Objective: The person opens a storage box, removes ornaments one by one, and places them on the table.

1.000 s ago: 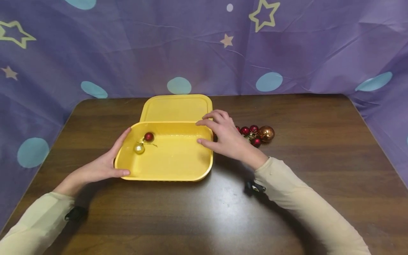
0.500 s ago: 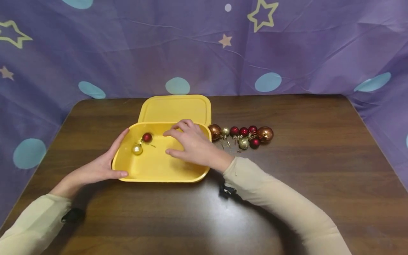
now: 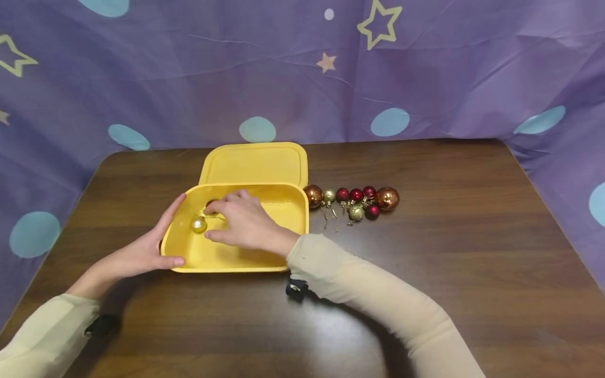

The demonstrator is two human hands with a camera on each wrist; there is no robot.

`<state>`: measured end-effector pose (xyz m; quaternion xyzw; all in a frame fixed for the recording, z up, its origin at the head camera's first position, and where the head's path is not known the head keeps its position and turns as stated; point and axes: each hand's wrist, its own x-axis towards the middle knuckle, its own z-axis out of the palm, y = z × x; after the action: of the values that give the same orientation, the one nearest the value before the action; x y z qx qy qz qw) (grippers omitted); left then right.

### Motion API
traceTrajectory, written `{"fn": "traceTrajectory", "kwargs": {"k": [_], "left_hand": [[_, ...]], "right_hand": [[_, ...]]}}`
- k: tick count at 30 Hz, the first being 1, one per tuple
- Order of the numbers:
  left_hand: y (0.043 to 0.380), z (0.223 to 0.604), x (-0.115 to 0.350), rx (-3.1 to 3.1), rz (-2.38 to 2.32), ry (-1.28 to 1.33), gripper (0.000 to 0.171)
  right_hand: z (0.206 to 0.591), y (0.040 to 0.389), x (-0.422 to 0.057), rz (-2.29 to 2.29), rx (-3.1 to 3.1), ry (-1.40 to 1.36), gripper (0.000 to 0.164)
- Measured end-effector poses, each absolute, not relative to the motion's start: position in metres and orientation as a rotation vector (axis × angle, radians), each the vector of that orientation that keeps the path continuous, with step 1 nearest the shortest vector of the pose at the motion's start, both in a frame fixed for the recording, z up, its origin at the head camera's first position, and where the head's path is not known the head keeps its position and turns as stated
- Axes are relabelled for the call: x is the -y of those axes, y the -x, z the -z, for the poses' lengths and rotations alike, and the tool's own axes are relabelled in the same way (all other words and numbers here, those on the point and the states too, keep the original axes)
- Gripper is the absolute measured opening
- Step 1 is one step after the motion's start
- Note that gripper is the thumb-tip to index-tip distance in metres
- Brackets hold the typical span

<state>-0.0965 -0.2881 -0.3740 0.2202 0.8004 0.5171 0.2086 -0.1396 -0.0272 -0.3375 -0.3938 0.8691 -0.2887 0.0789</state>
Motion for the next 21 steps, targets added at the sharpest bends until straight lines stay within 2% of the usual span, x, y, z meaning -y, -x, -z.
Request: {"fn": "traceTrajectory", "kwargs": {"k": [12, 21], "left_hand": [[0.095, 0.374, 0.287, -2.239, -1.439, -0.607, 0.117], [0.095, 0.372, 0.287, -2.285, -1.391, -0.595, 0.117]], "right_hand": [[0.341, 0.151, 0.051, 0.894, -2.485, 1.201, 0.043], [0.345, 0.16, 0.063, 0.911, -2.336, 1.02, 0.047]]}}
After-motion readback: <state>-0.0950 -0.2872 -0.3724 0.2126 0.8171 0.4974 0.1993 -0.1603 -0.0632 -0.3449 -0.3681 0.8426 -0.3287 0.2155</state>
